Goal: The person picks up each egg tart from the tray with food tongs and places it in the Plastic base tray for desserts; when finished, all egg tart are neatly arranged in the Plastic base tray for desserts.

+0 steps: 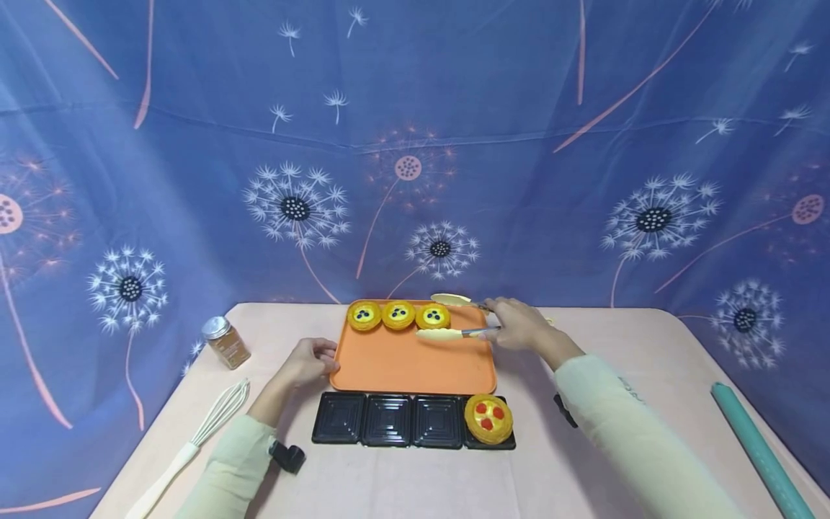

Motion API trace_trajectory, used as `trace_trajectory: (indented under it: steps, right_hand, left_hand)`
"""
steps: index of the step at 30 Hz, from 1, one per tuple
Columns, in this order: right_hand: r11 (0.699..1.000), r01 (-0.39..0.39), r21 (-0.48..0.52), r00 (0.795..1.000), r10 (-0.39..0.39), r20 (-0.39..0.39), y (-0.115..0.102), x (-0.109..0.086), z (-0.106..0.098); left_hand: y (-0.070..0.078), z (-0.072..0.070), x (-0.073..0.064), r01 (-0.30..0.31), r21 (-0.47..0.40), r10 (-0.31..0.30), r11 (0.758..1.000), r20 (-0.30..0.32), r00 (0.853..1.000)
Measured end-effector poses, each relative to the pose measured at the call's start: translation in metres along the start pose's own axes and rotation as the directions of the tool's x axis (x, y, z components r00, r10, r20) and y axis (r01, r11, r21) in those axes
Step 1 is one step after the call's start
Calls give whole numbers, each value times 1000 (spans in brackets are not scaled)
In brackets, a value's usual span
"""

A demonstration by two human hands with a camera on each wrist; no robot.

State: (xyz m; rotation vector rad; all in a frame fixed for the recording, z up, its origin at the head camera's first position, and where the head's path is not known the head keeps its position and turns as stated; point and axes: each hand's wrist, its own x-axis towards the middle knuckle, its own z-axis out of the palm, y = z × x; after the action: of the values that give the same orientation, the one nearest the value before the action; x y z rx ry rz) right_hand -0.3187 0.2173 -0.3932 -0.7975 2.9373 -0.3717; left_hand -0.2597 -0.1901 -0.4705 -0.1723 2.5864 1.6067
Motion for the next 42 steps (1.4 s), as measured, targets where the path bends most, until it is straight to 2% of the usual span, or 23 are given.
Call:
trace_trajectory:
  steps: [5, 13, 27, 34, 42]
  right_hand:
    - [999, -21, -25, 1000, 21, -16, 0, -1, 6]
    - [1000, -5, -28, 998, 3, -64, 0, -4, 11]
    - [999, -48, -25, 995, 46, -93, 3, -10, -4]
    - [999, -9, -53, 993, 3, -117, 1, -16, -19]
    - [992, 85, -91, 983, -98, -156, -15, -26, -36]
  left_hand:
    - [1, 2, 1, -4, -1, 4, 1000, 8, 1000]
    - [1, 4, 1, -7, -2, 7, 1000, 4, 1000]
    - [6, 8, 2, -27, 0, 27, 1000, 16, 1000]
    - [5, 8, 3, -9, 4, 9, 1000, 10, 1000]
    - [2, 0, 0, 3, 17, -3, 1000, 3, 1000]
